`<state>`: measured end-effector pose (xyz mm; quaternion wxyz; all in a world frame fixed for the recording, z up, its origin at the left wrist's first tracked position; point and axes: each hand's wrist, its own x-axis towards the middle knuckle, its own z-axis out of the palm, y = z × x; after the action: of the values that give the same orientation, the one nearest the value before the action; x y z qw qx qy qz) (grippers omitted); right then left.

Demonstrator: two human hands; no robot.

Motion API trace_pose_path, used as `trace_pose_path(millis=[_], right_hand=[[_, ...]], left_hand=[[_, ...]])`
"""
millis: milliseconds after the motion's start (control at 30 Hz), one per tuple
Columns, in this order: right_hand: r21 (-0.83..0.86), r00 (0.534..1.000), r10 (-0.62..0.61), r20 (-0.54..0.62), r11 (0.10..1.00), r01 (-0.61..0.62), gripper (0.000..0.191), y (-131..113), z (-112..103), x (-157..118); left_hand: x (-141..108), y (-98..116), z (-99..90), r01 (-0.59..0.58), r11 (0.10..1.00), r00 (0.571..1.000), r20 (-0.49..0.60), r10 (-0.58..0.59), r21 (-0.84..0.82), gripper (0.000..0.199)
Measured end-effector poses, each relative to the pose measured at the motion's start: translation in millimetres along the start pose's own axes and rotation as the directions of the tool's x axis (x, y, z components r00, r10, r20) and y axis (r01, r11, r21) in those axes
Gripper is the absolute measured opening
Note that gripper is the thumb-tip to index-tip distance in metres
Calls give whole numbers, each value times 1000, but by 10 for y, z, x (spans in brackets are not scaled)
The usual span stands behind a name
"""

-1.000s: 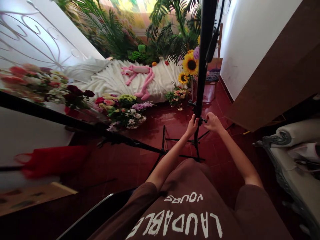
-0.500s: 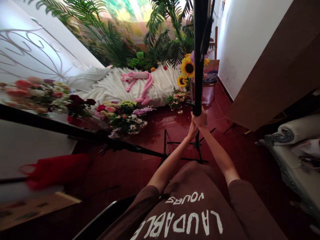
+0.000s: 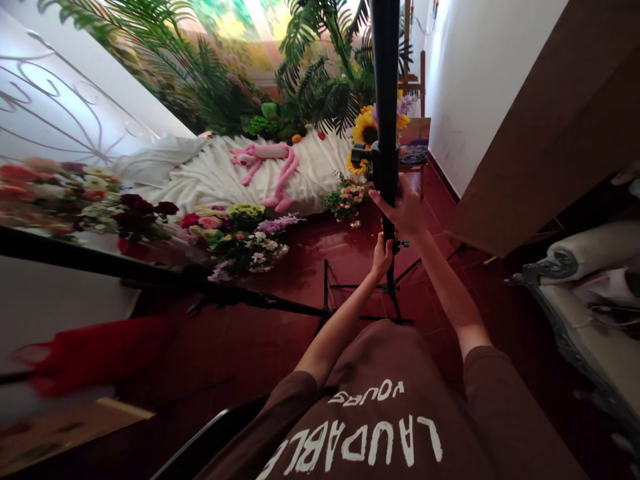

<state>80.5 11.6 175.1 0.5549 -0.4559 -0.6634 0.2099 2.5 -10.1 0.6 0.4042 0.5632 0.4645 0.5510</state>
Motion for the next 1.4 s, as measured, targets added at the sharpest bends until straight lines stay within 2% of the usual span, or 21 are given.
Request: trace_pose_path(millis=[67, 167, 267, 400, 567, 667, 767, 833, 967, 1033, 1067, 1133, 1200, 1300, 1400], right_hand=[[40, 995, 16, 102, 999, -21, 32, 162, -141, -224], [-25, 965, 112, 235, 994, -109, 26, 529, -328, -601], [-103, 936, 204, 286, 978, -182, 27, 859, -435, -914], [-62, 934, 246, 258, 969, -238, 30, 1051, -436, -1086], [38, 934, 320, 158, 943, -330, 26, 1057, -303, -1083], [130, 906, 406, 115, 898, -419, 27, 1065, -193, -1076], [265, 846, 508, 163, 803, -534, 36, 1105, -98, -1034], [351, 782, 593, 192, 702, -619, 42, 1132, -57, -979], [457, 583, 772, 253, 436, -776, 32, 1147, -26, -875], [481, 512, 817, 265, 348, -805, 25, 1147, -11, -873], [501, 501, 828, 251, 332, -799, 21, 1151, 5, -892], [553, 508, 841, 183, 339, -761, 18, 1180, 61, -975], [589, 493, 866, 82, 357, -725, 22, 1230, 156, -1116], [575, 425, 905, 8, 343, -743, 30, 1311, 367, -1402], [499, 332, 940, 73, 254, -829, 28, 1339, 641, -1688]], left_hand=[[-2, -1, 1, -8, 1000, 1000, -5, 8, -4, 41], [-2, -29, 0, -16, 1000, 1000, 9, 16, -9, 41], [-1, -70, 2, -22, 1000, 1000, 17, 23, -14, 40], [-2, -88, 10, -23, 1000, 1000, 9, 24, -10, 41], [-9, -76, 12, 6, 1000, 1000, 8, -6, -3, 42], [-13, -79, 10, 6, 1000, 1000, 8, -6, 5, 41], [-15, -84, 7, -3, 1000, 1000, 8, 3, 12, 41], [-15, -82, 2, -8, 1000, 1000, 5, 8, 20, 41], [-11, -63, -16, -8, 1000, 1000, 14, 8, 22, 41], [-9, -46, -24, -5, 1000, 1000, 19, 5, 14, 41], [-11, -38, -28, -4, 1000, 1000, 20, 4, 2, 42], [-32, -33, -46, -2, 999, 1000, 16, 3, -33, 44], [-96, -61, -92, -1, 998, 1000, -1, 1, -66, 46], [-310, -209, -267, 32, 997, 998, -49, -35, -70, 43], [-648, -497, -591, 136, 990, 974, -177, -140, -37, 42]])
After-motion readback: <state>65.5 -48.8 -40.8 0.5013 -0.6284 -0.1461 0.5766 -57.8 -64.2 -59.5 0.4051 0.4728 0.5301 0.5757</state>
